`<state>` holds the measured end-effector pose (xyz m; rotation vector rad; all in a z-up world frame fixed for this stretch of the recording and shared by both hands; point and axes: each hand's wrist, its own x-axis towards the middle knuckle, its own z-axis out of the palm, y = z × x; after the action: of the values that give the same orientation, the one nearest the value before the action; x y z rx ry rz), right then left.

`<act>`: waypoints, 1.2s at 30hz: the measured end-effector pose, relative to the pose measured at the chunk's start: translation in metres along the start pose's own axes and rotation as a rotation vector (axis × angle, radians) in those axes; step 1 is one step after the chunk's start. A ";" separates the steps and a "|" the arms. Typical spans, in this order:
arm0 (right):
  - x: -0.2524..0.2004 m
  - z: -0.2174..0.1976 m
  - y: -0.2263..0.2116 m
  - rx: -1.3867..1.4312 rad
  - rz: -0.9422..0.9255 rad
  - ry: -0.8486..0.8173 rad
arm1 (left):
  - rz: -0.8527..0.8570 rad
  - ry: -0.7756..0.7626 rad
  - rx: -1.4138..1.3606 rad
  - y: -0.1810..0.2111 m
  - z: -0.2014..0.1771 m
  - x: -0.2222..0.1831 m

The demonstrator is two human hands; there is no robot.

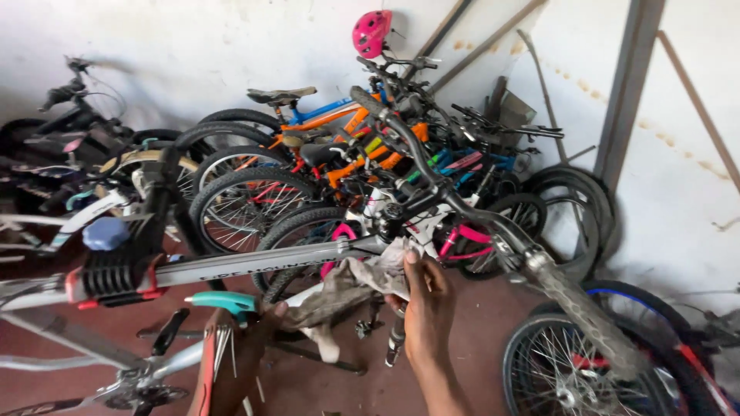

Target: The person is cleaning a bicycle frame with a cloth and adjusting components near the handlebars using a small tool.

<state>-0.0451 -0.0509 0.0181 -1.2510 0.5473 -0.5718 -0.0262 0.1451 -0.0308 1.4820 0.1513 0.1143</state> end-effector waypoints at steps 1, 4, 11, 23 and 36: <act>-0.004 0.007 0.002 -0.001 0.007 -0.024 | 0.002 0.025 0.001 0.004 -0.007 0.000; -0.016 0.035 0.006 0.049 0.029 -0.271 | 0.062 0.126 0.051 0.019 -0.032 -0.003; -0.052 0.129 -0.006 0.020 0.036 -0.935 | 0.148 -0.197 -0.087 0.032 -0.071 -0.011; -0.023 0.259 0.016 0.369 0.320 -1.076 | 0.197 0.453 0.032 0.034 -0.164 0.014; -0.035 0.272 0.075 -0.480 -0.348 -0.692 | 0.363 0.783 -0.008 0.058 -0.177 0.039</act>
<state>0.1172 0.1822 0.0089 -1.9055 -0.1359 -0.2577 -0.0172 0.3302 0.0112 1.3758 0.5075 0.9884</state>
